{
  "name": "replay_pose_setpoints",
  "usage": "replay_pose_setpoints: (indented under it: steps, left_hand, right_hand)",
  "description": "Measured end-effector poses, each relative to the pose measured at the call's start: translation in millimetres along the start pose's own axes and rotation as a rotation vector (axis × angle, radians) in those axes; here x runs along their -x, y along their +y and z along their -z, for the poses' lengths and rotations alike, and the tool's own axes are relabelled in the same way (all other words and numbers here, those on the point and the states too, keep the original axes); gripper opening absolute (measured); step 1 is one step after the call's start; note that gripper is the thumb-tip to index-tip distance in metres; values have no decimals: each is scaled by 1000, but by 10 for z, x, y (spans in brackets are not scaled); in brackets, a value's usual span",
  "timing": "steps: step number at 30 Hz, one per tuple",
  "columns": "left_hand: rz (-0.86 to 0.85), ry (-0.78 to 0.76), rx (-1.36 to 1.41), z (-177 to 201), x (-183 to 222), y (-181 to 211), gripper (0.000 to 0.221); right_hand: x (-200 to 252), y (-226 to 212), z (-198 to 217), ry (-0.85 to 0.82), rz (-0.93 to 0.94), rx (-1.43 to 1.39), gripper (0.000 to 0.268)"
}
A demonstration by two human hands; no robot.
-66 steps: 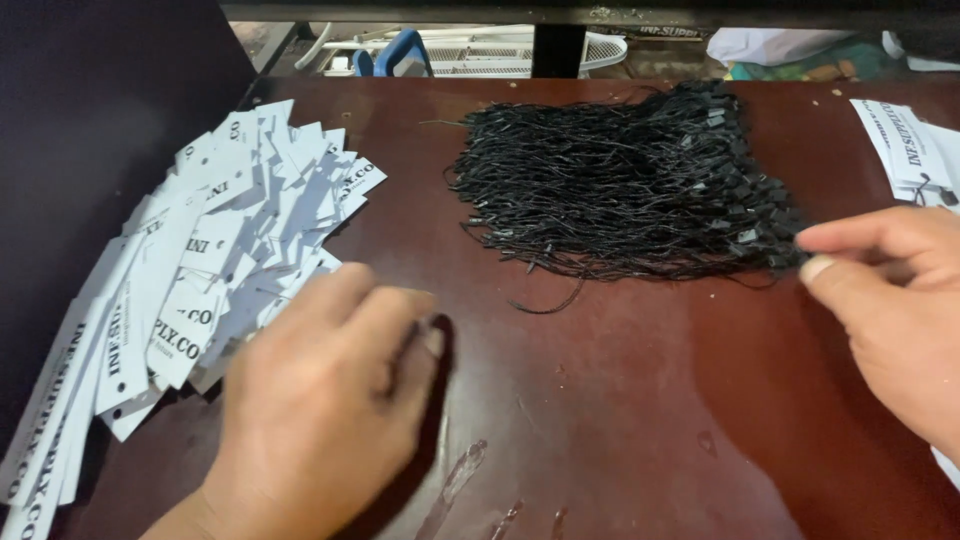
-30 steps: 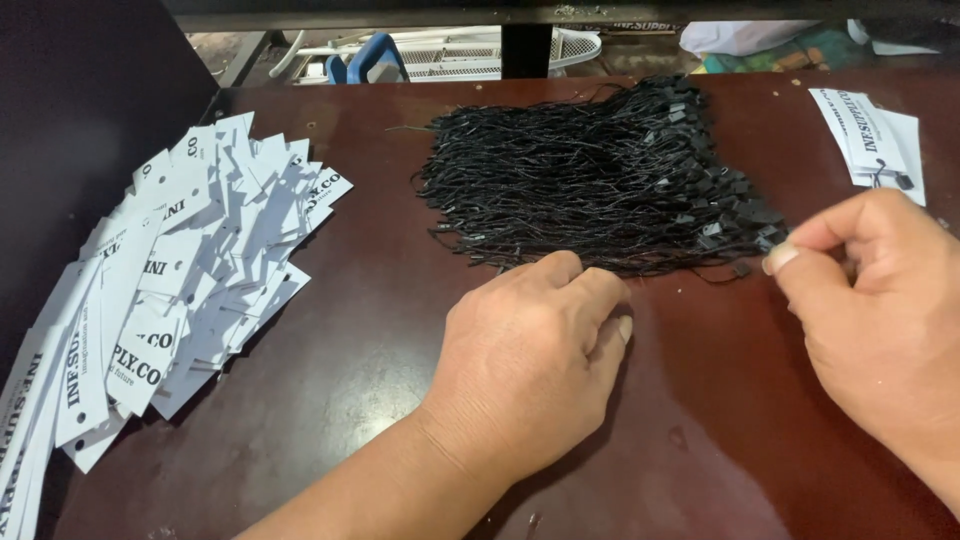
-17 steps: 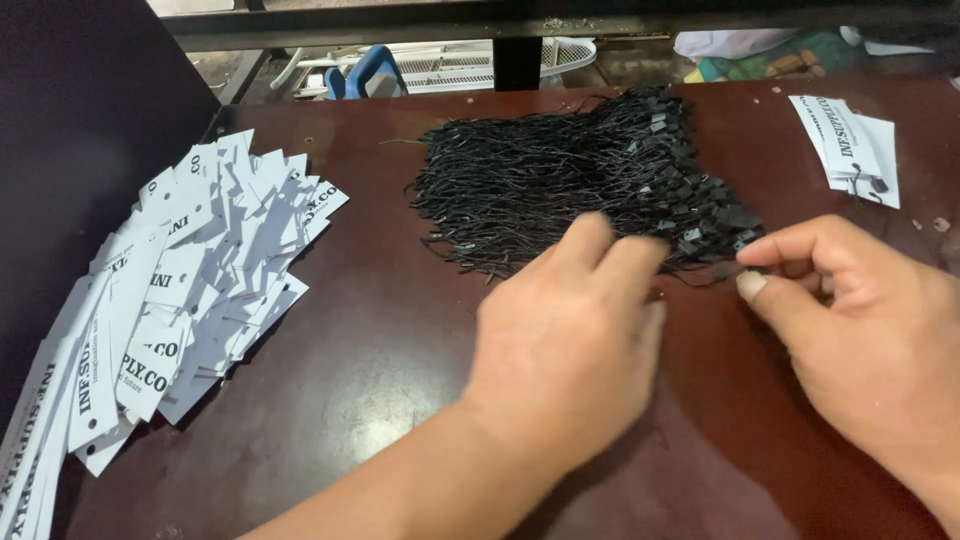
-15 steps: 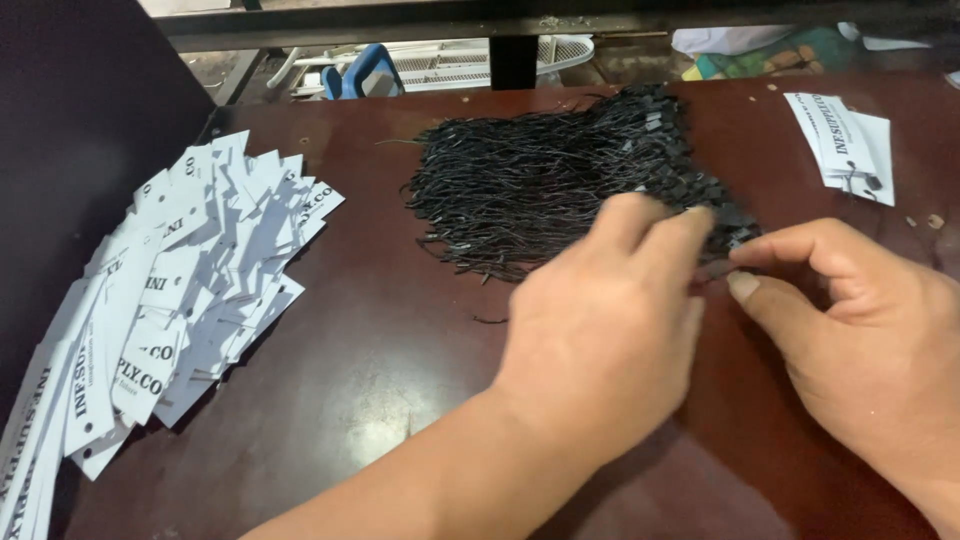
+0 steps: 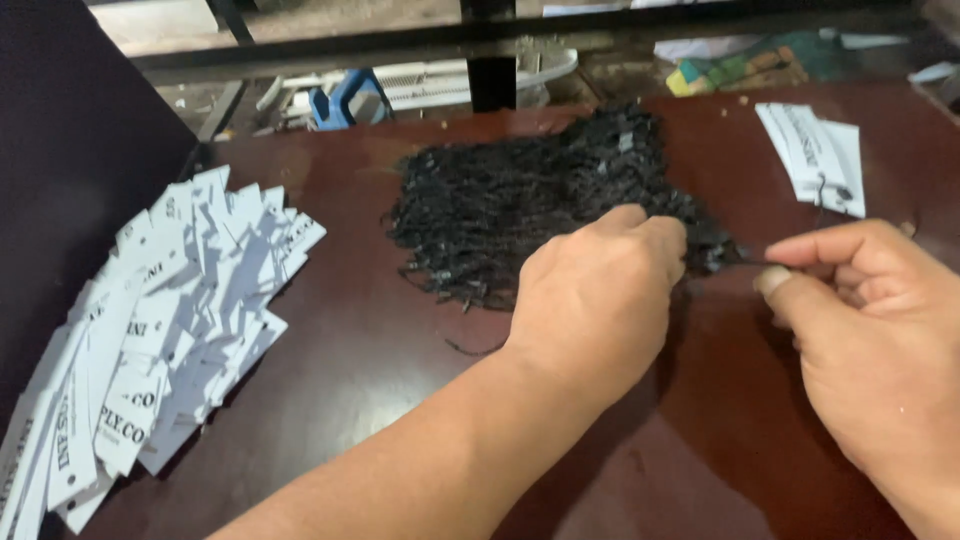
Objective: Attaching paper brand tags to black plastic-tipped strings by threading the string through a pre-punched hole in the tag.
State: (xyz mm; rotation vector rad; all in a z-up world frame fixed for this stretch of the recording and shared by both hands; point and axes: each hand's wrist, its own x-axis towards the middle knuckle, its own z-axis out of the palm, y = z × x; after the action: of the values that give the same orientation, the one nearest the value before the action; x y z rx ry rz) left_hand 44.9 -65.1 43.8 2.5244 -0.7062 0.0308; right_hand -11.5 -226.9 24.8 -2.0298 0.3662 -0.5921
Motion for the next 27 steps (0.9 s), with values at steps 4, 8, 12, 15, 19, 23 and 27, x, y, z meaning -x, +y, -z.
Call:
replay_pose_setpoints:
  steps: [4, 8, 12, 15, 19, 23, 27]
  left_hand:
    - [45, 68, 34, 10, -52, -74, 14]
    - [-18, 230, 74, -1, -71, -120, 14]
    - [8, 182, 150, 60, -64, -68, 15]
    - [27, 153, 155, 75, -48, -74, 15]
    - [22, 184, 127, 155, -43, -121, 12]
    - [31, 239, 95, 288, -23, -190, 7]
    - [130, 222, 169, 382, 41, -249, 17]
  right_hand:
    - [-19, -116, 13, 30, -95, 56, 20]
    - [-78, -10, 2, 65, -108, 44, 17]
    - [-123, 52, -3, 112, -127, -16, 13]
    - [-152, 204, -9, 117, -145, -4, 13]
    - [-182, 305, -2, 116, -117, -25, 18]
    - [-206, 411, 13, 102, -63, -19, 16]
    - [-205, 481, 20, 93, 15, 43, 13]
